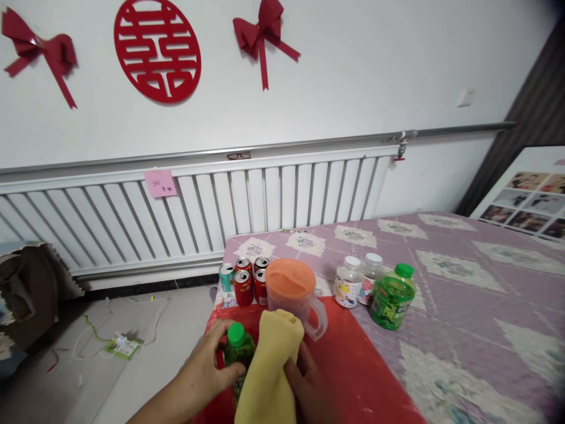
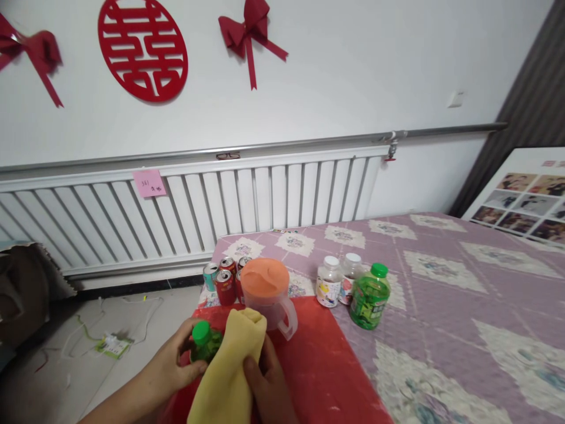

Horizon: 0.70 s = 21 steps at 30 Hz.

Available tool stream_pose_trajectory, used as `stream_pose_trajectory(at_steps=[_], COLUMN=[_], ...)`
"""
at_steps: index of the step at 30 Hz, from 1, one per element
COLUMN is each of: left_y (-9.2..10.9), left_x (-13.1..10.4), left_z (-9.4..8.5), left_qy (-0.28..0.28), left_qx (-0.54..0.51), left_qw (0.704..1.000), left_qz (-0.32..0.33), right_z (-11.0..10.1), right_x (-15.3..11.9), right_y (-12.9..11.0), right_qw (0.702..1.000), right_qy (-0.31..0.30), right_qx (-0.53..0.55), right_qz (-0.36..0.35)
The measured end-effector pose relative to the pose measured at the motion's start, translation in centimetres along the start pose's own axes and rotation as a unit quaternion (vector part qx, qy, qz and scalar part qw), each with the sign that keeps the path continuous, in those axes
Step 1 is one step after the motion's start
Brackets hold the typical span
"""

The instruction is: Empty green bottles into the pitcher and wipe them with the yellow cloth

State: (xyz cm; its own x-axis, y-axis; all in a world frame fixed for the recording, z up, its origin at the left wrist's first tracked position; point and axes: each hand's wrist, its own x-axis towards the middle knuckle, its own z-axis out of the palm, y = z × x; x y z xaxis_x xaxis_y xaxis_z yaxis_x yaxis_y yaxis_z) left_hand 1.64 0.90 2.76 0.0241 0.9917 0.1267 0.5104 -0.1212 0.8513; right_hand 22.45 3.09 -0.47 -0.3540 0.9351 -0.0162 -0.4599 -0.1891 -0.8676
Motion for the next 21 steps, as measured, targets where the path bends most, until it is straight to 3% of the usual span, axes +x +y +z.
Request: stream_pose_trajectory(at_steps=[4,9,14,21], left_y=[1.2,1.0,0.5,2.3], left_x=[0.0,-0.1,-0.3,-0.2], left_z=[-0.5,-1.0,-1.3,-1.7], left_qy=[-0.035,-0.087,-0.103,-0.129], left_qx=[0.008,-0.051,-0.099,-0.093], left_qw=[0.999,0.995,0.990,0.987], left_qz=[0.028,0.021,-0.006,-0.008], right_z=[1.1,-0.3,-1.7,-0.4], right_x=[0.3,1.5,1.6,0.7], right_y=[-0.4,0.5,1.5,0.2], right_qw=[0.997,0.994,0.986,0.996], right_qy=[-0.057,-0.029,-0.008,0.010], right_qx=[-0.004,-0.076,-0.154,-0.009], right_qz=[0.045,0.069,0.068,0.086])
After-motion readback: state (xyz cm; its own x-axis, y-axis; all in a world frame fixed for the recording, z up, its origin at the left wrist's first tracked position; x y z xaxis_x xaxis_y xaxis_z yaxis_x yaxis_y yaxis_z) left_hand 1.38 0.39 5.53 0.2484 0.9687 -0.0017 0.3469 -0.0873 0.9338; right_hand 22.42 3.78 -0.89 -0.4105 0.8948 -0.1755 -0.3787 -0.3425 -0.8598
